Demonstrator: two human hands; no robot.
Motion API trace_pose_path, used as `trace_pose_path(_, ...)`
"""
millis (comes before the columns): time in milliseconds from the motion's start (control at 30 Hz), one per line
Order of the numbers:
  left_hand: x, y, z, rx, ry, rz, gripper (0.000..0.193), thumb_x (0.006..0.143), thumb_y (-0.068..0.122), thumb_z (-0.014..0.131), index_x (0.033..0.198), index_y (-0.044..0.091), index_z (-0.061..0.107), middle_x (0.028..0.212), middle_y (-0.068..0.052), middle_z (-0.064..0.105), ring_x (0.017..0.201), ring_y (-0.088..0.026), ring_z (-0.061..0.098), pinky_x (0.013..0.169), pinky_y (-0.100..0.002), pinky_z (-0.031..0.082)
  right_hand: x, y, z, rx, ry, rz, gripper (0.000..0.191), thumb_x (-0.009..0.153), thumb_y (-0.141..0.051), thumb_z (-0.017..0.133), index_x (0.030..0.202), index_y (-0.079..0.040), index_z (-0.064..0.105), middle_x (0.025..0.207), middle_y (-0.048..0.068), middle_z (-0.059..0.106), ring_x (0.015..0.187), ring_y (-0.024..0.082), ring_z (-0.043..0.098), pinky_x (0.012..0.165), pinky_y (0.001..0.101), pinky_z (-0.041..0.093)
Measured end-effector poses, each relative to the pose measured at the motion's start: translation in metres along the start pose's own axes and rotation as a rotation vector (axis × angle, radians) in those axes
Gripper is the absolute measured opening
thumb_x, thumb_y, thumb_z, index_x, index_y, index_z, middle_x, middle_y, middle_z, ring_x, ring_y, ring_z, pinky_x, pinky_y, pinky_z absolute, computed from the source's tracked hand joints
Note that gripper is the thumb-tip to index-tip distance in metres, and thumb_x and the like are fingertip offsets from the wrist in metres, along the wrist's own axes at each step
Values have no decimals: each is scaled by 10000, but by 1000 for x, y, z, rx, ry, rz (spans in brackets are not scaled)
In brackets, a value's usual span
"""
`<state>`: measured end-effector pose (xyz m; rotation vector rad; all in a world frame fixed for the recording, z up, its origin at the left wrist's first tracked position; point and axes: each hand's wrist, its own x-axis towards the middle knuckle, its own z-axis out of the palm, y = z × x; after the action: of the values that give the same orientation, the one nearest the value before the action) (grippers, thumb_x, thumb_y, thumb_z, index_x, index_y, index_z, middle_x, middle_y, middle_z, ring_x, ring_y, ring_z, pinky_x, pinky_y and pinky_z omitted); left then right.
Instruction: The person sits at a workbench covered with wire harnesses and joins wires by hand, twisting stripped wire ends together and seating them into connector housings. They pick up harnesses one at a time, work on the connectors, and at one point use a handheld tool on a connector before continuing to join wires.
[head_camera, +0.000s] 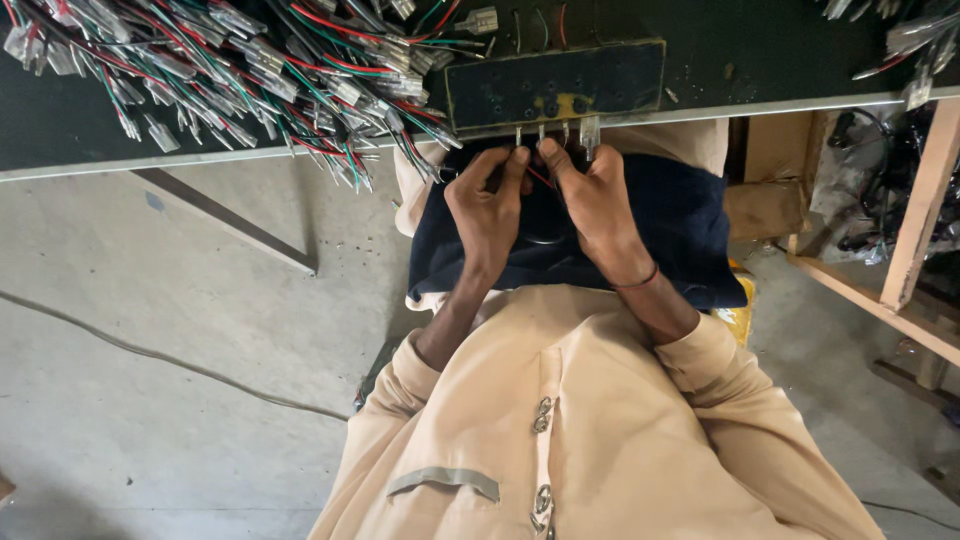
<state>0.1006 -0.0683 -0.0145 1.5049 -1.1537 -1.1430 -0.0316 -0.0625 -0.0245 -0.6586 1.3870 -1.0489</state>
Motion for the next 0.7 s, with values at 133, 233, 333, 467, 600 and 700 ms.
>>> trace_pose_path(133,3,1,1,-75,-32,-53,164,996,114,725,954,-45,715,701,-28,652,629,-56,590,578,-226,480,-2,-19,-3,39,-87,24,148,1031,-133,689,978,-4,739,865,-31,697,765,35,579,666,225,470)
trace_pose_path(233,4,-3,6,-151,-12,-97,174,997,121,721,950,-46,717,708,-20,662,636,-46,581,576,-222,479,-4,-28,-10,0,-225,49,131,994,-123,692,1017,-3,737,900,-3,739,817,55,657,738,217,527)
trace_pose_path(333,3,-8,11,-147,54,-138,187,988,134,726,918,-38,701,705,-10,656,624,-47,580,560,-226,510,-5,-27,-9,53,-173,21,122,982,-102,698,1005,11,741,895,13,734,801,77,659,732,233,538)
trace_pose_path(467,4,-11,11,-94,56,-196,194,981,157,712,898,-18,702,706,-7,674,621,-54,590,553,-231,498,-3,-20,2,56,-48,11,128,984,-98,714,920,12,725,825,23,697,726,94,623,656,257,515)
trace_pose_path(600,10,-9,12,-127,49,-175,214,980,179,718,891,-16,703,713,-8,671,635,-53,584,569,-238,487,3,-23,4,155,-47,0,108,948,-103,728,915,-1,726,809,17,695,710,95,630,640,266,510)
trace_pose_path(700,13,-10,11,-150,35,-201,243,989,205,709,896,-20,713,712,-11,670,632,-52,572,568,-241,479,5,-26,0,179,-58,26,128,922,-114,737,943,11,754,837,20,728,724,95,651,661,265,516)
